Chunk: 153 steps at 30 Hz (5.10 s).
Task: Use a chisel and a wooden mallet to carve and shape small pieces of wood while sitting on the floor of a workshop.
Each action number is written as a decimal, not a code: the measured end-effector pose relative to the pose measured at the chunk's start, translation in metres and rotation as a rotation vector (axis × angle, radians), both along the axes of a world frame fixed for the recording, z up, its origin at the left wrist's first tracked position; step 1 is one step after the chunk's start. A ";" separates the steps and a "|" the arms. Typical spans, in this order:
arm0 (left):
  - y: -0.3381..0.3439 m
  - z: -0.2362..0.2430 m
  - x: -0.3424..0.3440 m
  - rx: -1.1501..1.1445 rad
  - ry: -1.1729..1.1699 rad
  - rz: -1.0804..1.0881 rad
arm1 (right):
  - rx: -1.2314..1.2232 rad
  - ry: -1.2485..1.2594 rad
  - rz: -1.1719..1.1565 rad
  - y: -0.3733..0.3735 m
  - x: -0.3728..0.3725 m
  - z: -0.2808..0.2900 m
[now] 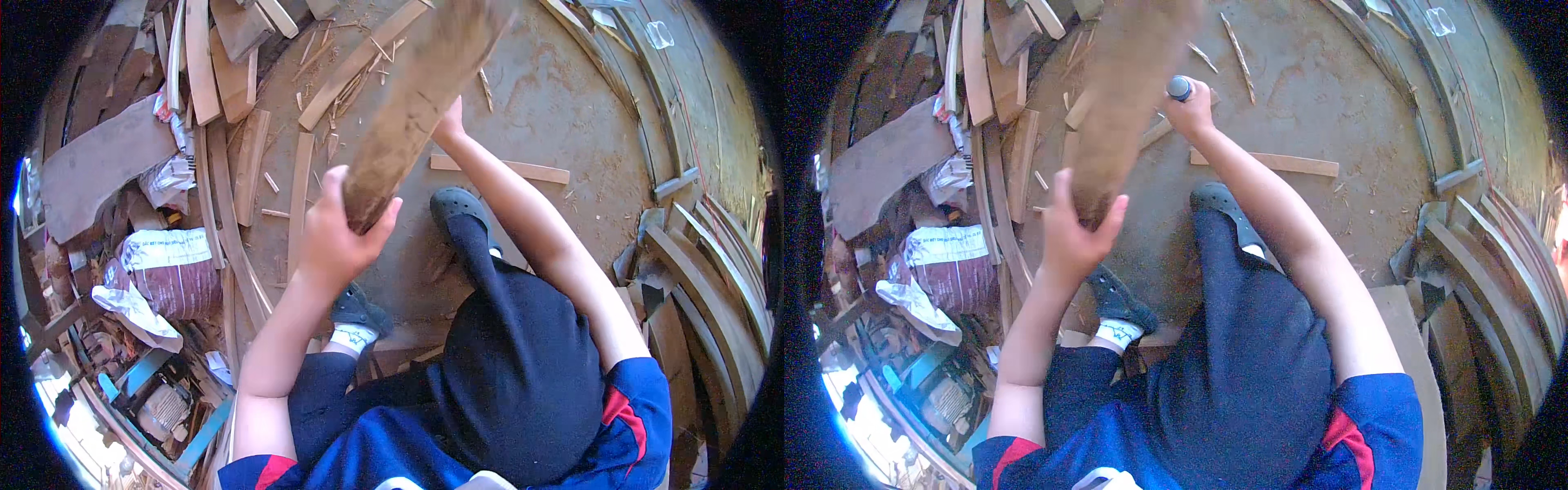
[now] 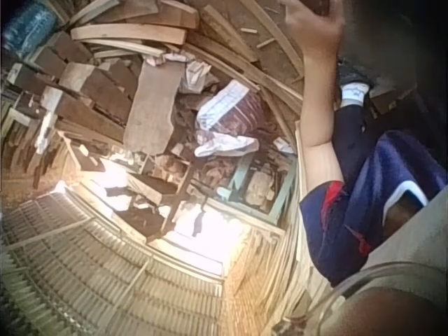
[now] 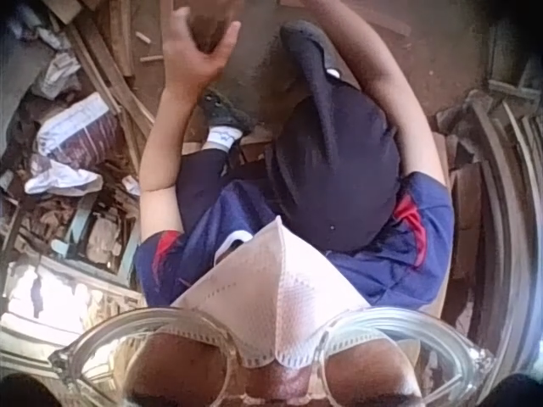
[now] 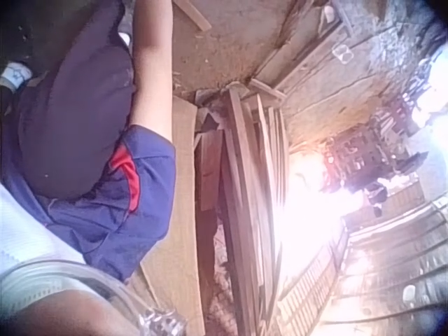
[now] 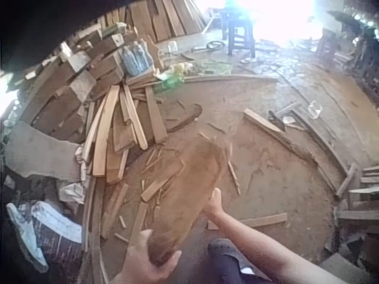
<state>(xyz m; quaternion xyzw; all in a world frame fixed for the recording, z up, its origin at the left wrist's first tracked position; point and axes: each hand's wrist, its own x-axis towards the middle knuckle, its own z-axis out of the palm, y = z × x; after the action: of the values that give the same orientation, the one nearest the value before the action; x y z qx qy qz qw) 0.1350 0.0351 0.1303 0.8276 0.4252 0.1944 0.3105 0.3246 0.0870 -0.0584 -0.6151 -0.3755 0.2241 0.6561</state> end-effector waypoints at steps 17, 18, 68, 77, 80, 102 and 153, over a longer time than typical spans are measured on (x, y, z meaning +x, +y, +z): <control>-0.003 0.005 0.009 -0.102 0.418 -0.088 | 0.172 0.371 0.009 0.001 0.002 -0.056; -0.007 0.019 0.010 -0.104 0.395 -0.106 | 0.263 0.730 0.136 0.001 0.001 -0.060; -0.021 -0.108 -0.048 -0.574 0.565 0.307 | 0.027 -0.133 0.338 -0.066 0.013 -0.024; 0.004 -0.096 -0.032 -0.631 0.677 0.263 | 0.350 1.019 -0.007 -0.018 0.076 -0.009; 0.003 -0.094 -0.036 -0.641 0.673 0.255 | 0.270 0.856 -0.028 -0.018 0.066 -0.004; -0.011 -0.109 -0.039 -0.598 0.569 0.281 | -0.069 0.566 0.182 -0.010 0.019 -0.013; 0.033 -0.001 -0.012 -0.185 0.446 0.096 | -0.041 0.130 0.157 0.016 -0.025 -0.011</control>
<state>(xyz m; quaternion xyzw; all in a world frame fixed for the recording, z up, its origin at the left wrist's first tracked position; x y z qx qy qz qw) 0.1225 0.0682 0.1288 0.7970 0.5380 -0.0183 0.2739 0.2994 0.1026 -0.0696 -0.5810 -0.3745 0.3220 0.6469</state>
